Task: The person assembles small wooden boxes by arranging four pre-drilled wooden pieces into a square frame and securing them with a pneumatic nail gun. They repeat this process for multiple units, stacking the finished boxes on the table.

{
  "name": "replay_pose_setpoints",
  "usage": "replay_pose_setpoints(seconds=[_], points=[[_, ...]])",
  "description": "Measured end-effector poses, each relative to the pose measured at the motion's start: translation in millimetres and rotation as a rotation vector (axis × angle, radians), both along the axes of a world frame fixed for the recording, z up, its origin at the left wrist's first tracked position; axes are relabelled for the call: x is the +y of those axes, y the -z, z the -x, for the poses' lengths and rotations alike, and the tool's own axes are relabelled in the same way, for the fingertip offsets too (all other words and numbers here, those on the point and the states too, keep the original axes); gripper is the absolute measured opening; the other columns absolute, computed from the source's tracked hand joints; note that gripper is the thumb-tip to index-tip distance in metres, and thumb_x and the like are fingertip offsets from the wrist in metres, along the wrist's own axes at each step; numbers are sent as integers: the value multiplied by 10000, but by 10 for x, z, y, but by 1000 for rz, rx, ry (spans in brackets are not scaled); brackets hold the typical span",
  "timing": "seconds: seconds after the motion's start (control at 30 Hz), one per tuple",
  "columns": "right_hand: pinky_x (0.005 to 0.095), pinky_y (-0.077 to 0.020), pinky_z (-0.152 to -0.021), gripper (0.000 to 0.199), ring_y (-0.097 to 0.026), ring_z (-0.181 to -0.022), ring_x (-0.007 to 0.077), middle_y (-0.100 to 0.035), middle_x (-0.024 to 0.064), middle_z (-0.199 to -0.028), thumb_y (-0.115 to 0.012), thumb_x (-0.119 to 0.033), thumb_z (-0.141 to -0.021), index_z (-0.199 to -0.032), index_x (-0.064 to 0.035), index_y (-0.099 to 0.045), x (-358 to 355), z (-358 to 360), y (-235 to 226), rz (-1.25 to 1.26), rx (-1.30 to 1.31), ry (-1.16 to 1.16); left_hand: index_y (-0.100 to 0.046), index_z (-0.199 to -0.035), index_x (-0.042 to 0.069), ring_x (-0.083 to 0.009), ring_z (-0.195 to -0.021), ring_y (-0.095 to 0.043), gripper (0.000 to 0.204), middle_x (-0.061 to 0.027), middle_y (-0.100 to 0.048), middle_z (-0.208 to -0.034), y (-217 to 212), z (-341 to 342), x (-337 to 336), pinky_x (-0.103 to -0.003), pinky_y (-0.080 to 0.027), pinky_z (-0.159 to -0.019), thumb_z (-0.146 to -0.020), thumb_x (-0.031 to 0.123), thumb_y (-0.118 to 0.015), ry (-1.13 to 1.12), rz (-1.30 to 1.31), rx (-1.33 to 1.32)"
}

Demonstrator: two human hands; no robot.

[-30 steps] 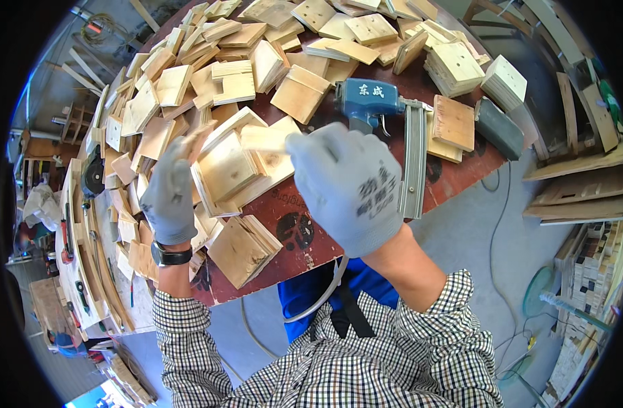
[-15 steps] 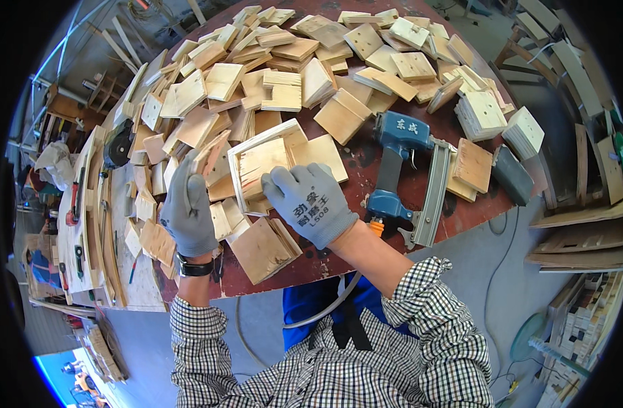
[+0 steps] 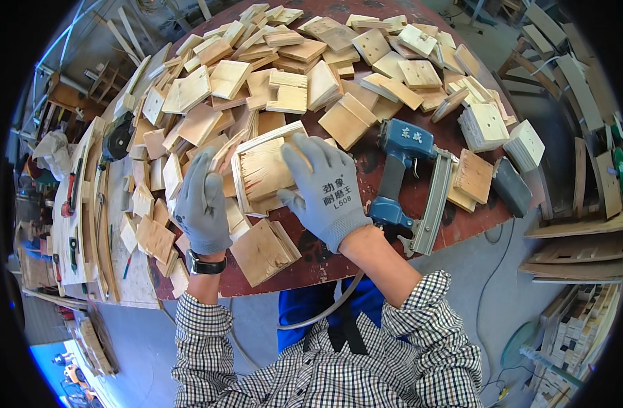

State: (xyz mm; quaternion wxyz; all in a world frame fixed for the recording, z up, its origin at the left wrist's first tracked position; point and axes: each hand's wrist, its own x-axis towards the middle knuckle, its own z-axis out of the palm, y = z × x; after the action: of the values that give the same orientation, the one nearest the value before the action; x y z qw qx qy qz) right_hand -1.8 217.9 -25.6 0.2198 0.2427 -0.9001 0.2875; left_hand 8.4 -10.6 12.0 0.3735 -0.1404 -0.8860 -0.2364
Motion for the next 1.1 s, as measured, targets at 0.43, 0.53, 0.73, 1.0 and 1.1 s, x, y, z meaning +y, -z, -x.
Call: replay_pose_setpoints(seconds=[0.43, 0.53, 0.73, 1.0, 1.1], points=[[475, -492, -1069, 645, -634, -1270, 359, -630, 138, -1432, -837, -315, -857, -1423, -113, -603, -121, 92, 163, 80, -163, -13, -713, -1322, 106, -347, -1231, -690, 336, -118, -717, -1341, 23, 87, 70, -428, -589, -991, -1037, 281, -677, 48, 227, -95], [475, -506, -1064, 692, -635, -1256, 391, -643, 168, -1394, -864, -250, -821, -1429, -74, -584, -96, 187, 234, 333, -271, -98, -704, -1322, 131, -319, -1261, -665, 368, -94, -699, -1344, 79, 42, 300, -416, -581, -1006, -994, 299, -712, 94, 384, -187], [474, -483, -1131, 825, -579, -1341, 450, -567, 262, -1484, -858, -232, -807, -1516, -33, -487, -143, 46, 327, 600, -444, -33, -715, -1267, 129, -303, -1255, -650, 390, -84, -697, -1308, 113, 49, 286, -429, -549, -1037, -930, 322, -747, 180, 375, -227], [490, -460, -1136, 541, -597, -1309, 412, -607, 214, -1443, -761, -291, -935, -1396, -46, -618, 13, 78, -64, 65, -188, -94, -665, -1369, 80, -369, -1297, -632, 491, -186, -627, -1446, -14, 46, 166, -459, -523, -1074, -944, 304, -769, 59, 450, -256], [473, -481, -1101, 459, -639, -1252, 352, -660, 147, -1391, -766, -287, -936, -1338, -87, -674, -31, 124, 0, 66, -146, -68, -624, -1428, 56, -417, -1328, -615, 512, -220, -576, -1520, 181, -51, 23, -469, -533, -1083, -999, 314, -729, 107, 182, -432]])
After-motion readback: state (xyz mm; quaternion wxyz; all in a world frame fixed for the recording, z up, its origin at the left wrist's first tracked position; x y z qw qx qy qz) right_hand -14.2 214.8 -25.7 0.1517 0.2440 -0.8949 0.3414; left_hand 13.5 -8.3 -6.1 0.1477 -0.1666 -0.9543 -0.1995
